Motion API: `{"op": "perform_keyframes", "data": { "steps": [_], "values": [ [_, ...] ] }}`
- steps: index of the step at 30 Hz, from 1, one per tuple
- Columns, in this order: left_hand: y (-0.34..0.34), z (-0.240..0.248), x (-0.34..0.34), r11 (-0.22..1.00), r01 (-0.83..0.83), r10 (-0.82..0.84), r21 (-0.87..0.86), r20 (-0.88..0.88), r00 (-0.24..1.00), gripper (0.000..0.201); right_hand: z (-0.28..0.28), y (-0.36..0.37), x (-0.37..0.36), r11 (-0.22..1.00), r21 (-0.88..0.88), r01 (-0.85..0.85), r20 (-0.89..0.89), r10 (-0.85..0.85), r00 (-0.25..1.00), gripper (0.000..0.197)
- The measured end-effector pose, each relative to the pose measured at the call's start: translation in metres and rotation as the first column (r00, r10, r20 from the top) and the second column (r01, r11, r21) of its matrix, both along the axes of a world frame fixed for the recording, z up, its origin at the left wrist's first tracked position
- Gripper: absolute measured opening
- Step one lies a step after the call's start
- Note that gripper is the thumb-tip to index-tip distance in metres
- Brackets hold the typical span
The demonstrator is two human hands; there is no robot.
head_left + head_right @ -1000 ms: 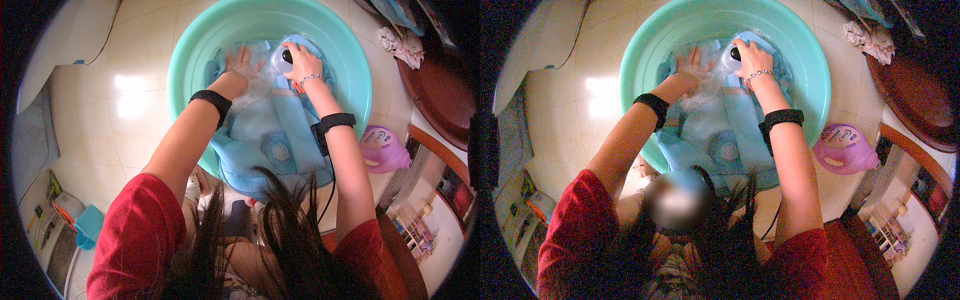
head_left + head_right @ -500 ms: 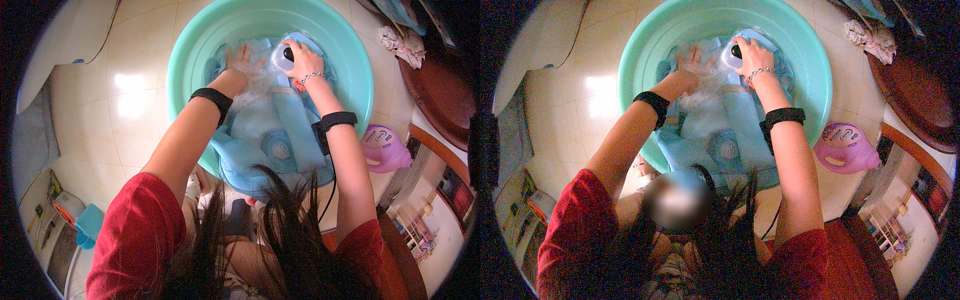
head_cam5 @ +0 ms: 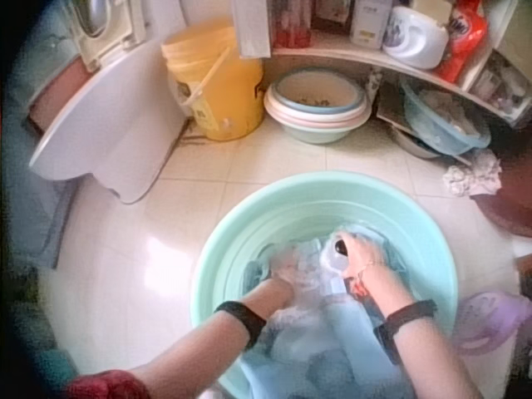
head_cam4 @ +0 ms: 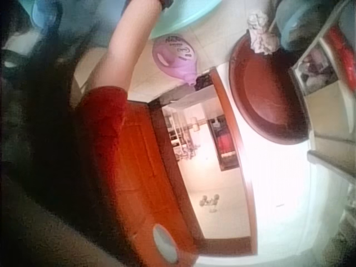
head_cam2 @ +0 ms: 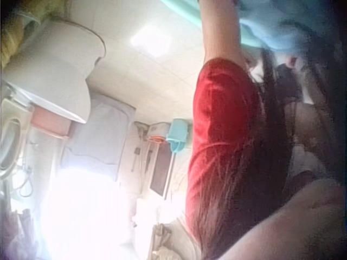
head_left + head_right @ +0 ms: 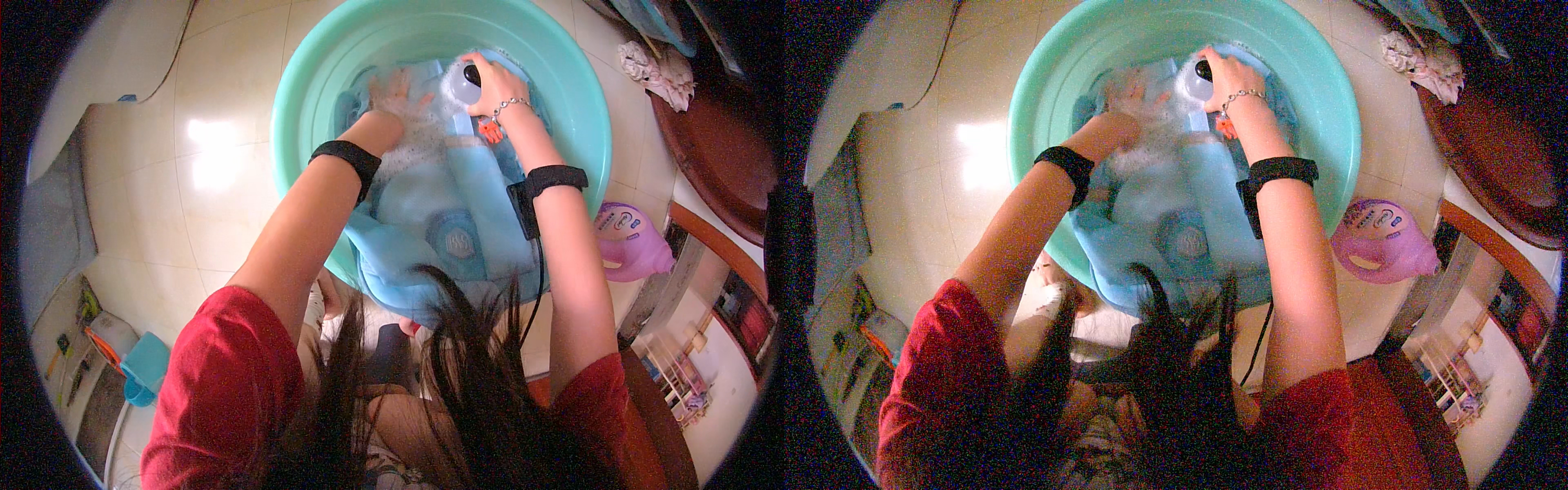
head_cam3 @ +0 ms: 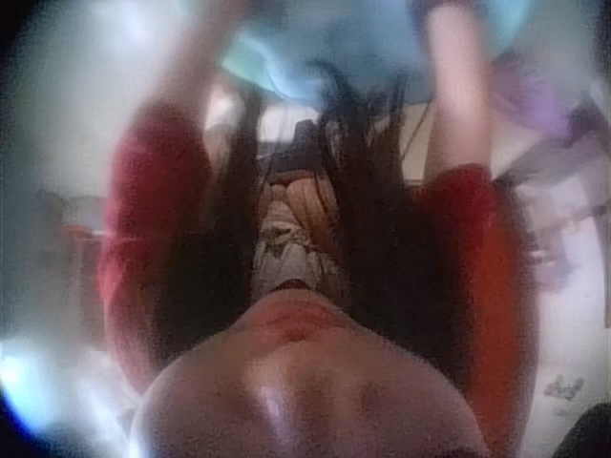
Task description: The person hand-washes a light blue baby carrier in a green basin filled with soapy water. They scrub the fabric with their hands, squeeze the material to work the soap in, and repeatedly submerge and lift the carrier to rinse it.
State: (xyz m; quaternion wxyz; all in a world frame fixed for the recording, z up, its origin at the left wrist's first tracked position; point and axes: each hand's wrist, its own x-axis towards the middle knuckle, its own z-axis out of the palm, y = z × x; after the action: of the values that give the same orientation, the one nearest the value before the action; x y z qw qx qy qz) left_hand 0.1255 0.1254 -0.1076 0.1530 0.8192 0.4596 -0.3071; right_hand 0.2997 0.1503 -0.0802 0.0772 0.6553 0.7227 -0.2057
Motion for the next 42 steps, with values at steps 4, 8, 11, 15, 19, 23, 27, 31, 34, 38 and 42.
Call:
{"op": "perform_keyframes", "data": {
  "steps": [4,8,11,15,19,23,27,31,34,38,42],
  "values": [
    [0.003,0.003,-0.002,0.997,-0.080,0.080,0.001,0.086,0.993,0.056,0.003,0.001,0.004,0.999,0.021,-0.048,-0.054,0.049,0.997,0.072],
    [-0.005,0.015,-0.009,0.992,0.100,-0.099,0.071,-0.012,0.995,0.071,0.011,-0.012,0.005,0.997,0.066,-0.044,-0.075,0.049,0.996,0.073],
    [-0.010,0.029,-0.014,0.969,0.228,-0.225,0.098,-0.038,0.974,0.092,0.014,-0.027,0.015,0.996,0.070,-0.054,-0.116,0.062,0.991,0.073],
    [-0.008,0.060,-0.024,0.944,0.326,-0.329,-0.049,-0.077,0.941,0.123,0.036,-0.045,0.034,0.991,0.079,-0.109,-0.208,0.124,0.970,0.073],
    [-0.008,0.063,-0.047,0.887,0.455,-0.461,-0.075,-0.106,0.881,0.137,0.067,-0.061,0.053,0.995,0.047,-0.085,-0.346,0.096,0.933,0.073],
    [-0.026,0.044,-0.056,0.858,0.508,-0.495,0.080,-0.138,0.858,0.130,0.080,-0.073,0.036,0.989,0.023,-0.145,-0.483,0.138,0.865,0.075],
    [-0.024,0.051,-0.049,0.866,0.493,-0.482,0.085,-0.121,0.868,0.120,0.065,-0.070,0.020,0.958,0.094,-0.272,-0.398,0.287,0.872,0.069],
    [0.001,0.061,-0.030,0.947,0.258,-0.270,-0.191,-0.042,0.962,0.109,0.059,-0.053,0.034,0.977,0.047,-0.208,-0.172,0.213,0.962,0.059],
    [0.016,0.062,-0.025,0.928,0.244,-0.269,-0.283,-0.052,0.962,0.106,0.050,-0.047,0.055,0.991,-0.096,-0.091,-0.007,0.091,0.996,0.062],
    [0.017,0.071,-0.038,0.954,0.291,-0.296,-0.077,-0.063,0.953,0.109,0.037,-0.042,0.066,0.972,-0.204,0.114,0.231,-0.065,0.971,0.065],
    [0.003,0.045,-0.061,0.894,0.406,-0.403,0.190,-0.059,0.913,0.103,0.049,-0.044,0.034,0.991,-0.008,-0.135,0.214,0.133,0.968,0.081]
  ]
}}
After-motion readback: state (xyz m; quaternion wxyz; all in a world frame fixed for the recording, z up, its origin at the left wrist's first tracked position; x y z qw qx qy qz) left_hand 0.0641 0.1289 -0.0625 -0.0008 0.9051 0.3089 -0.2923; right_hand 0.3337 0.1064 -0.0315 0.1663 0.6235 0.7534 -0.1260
